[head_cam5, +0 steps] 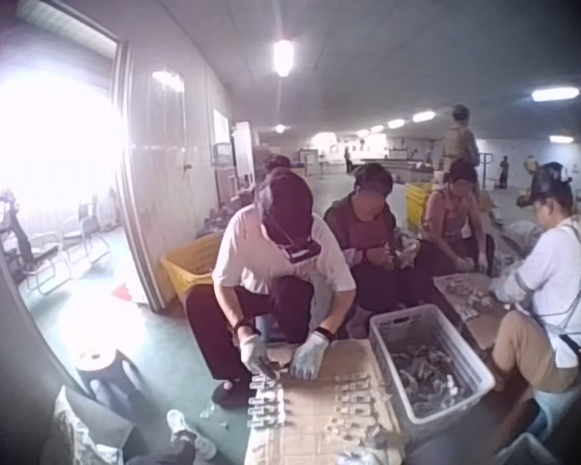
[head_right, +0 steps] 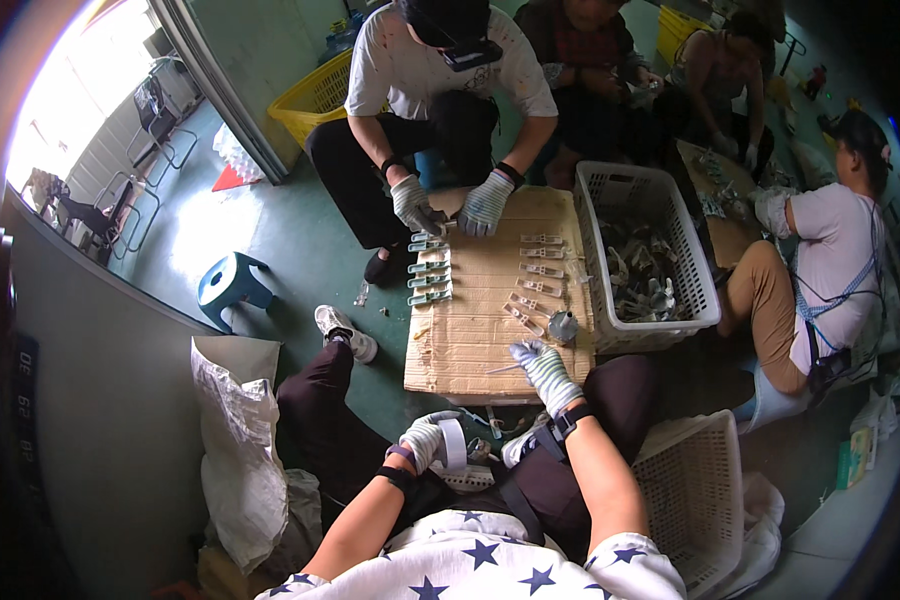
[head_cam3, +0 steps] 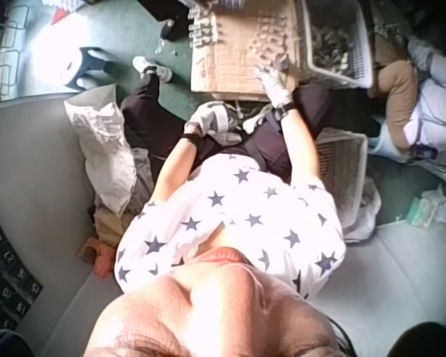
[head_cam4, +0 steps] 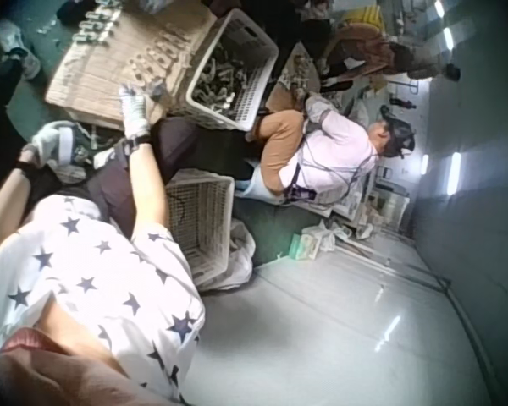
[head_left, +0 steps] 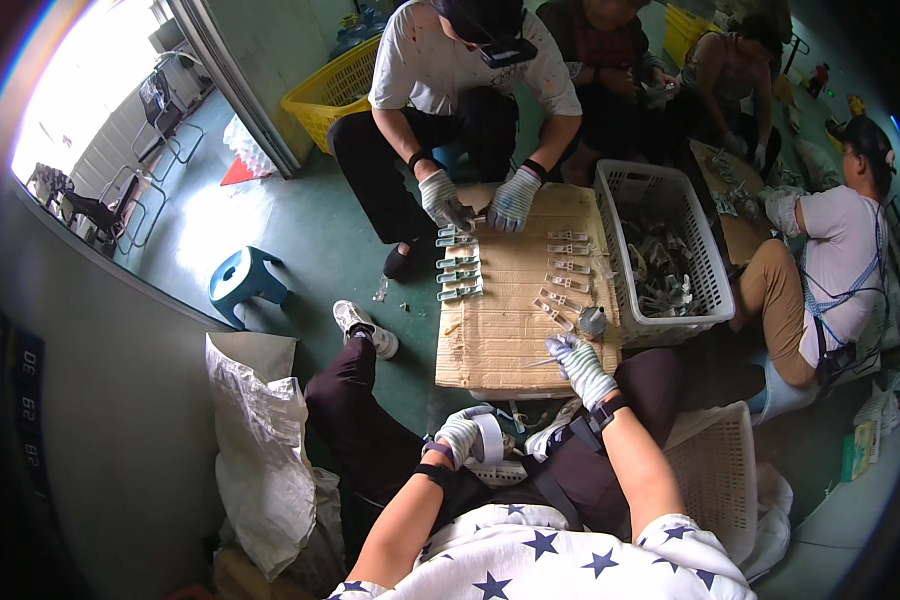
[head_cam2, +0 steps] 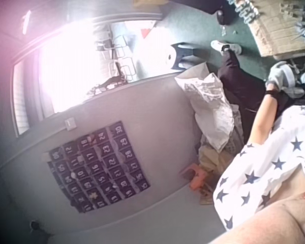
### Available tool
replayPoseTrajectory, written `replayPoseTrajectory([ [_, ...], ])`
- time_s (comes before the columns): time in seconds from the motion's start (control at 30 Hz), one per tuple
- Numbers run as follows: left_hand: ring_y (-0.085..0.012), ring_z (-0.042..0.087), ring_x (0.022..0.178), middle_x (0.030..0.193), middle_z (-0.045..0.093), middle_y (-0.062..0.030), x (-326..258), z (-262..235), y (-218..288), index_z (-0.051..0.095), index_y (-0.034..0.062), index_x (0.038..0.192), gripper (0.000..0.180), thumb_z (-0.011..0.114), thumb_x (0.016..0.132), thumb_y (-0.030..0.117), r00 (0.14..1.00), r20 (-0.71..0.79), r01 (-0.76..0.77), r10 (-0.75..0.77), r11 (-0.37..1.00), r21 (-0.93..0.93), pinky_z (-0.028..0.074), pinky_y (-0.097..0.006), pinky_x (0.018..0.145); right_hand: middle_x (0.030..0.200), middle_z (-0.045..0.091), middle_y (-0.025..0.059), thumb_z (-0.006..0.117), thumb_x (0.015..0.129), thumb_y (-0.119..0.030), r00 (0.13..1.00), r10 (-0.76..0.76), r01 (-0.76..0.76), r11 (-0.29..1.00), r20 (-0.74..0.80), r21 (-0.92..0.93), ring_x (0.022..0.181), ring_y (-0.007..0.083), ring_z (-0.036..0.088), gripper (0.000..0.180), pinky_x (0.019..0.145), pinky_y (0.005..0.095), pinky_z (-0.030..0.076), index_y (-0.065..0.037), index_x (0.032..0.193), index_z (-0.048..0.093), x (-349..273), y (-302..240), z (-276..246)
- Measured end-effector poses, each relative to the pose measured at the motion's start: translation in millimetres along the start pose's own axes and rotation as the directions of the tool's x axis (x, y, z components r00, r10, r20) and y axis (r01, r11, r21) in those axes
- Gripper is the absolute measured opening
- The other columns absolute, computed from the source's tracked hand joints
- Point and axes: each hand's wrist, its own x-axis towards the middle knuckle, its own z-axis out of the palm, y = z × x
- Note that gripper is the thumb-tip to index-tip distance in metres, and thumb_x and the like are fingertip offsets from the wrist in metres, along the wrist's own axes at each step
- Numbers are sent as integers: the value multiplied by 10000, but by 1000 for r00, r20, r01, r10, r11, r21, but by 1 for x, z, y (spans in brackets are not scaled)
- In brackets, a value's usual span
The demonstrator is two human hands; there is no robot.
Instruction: Manually assemble mechanical components with tape and adhesive on a flat surface.
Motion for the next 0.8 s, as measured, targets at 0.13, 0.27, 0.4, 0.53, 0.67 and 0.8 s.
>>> replayPoseTrajectory([
  [0.13,-253,630,875,987,642,-113,-1,-1,-1,613,70,1135,501,424,738,-170,999,13,-33,33,999,11,545,-410,777,695,564,-23,675,863,-302,995,1,1,1000,-96,24,489,67,464,267,435,235,395,-71,985,623,1,6,3],
  [0.27,-252,630,871,979,645,-107,-2,1,0,622,70,1123,496,412,743,-170,999,-4,-39,39,999,34,544,-402,780,686,594,11,643,883,-341,993,-61,70,994,-103,80,481,82,493,299,444,238,445,-51,952,614,-3,5,4],
  [0.4,-251,631,874,981,649,-102,1,0,-1,625,67,1118,482,419,749,-164,1000,-4,-18,18,1000,14,541,-394,788,752,627,43,604,896,-413,998,44,-38,987,-35,155,506,102,525,388,455,247,473,-33,968,620,-11,-2,6],
  [0.53,-214,638,774,931,668,-70,4,-3,-5,649,83,1091,285,587,836,-28,997,22,-72,72,997,-13,552,-376,696,771,610,26,592,894,-451,996,32,-36,998,-78,-43,569,92,513,427,432,241,448,-33,974,624,-10,-2,6],
  [0.67,-227,632,824,958,658,-81,6,-4,-5,642,79,1101,368,510,796,-79,998,-3,-56,57,998,36,545,-382,739,732,536,10,622,880,-373,998,-19,16,998,-62,-56,584,82,480,390,455,224,421,-32,1068,604,1,11,2],
  [0.8,-248,630,885,987,650,-103,4,-3,-3,622,74,1128,502,415,739,-165,1000,-8,-12,13,999,32,541,-398,782,823,568,17,623,872,-184,998,-56,57,998,-20,36,638,79,501,276,515,226,442,-37,1104,597,15,28,-1],
])
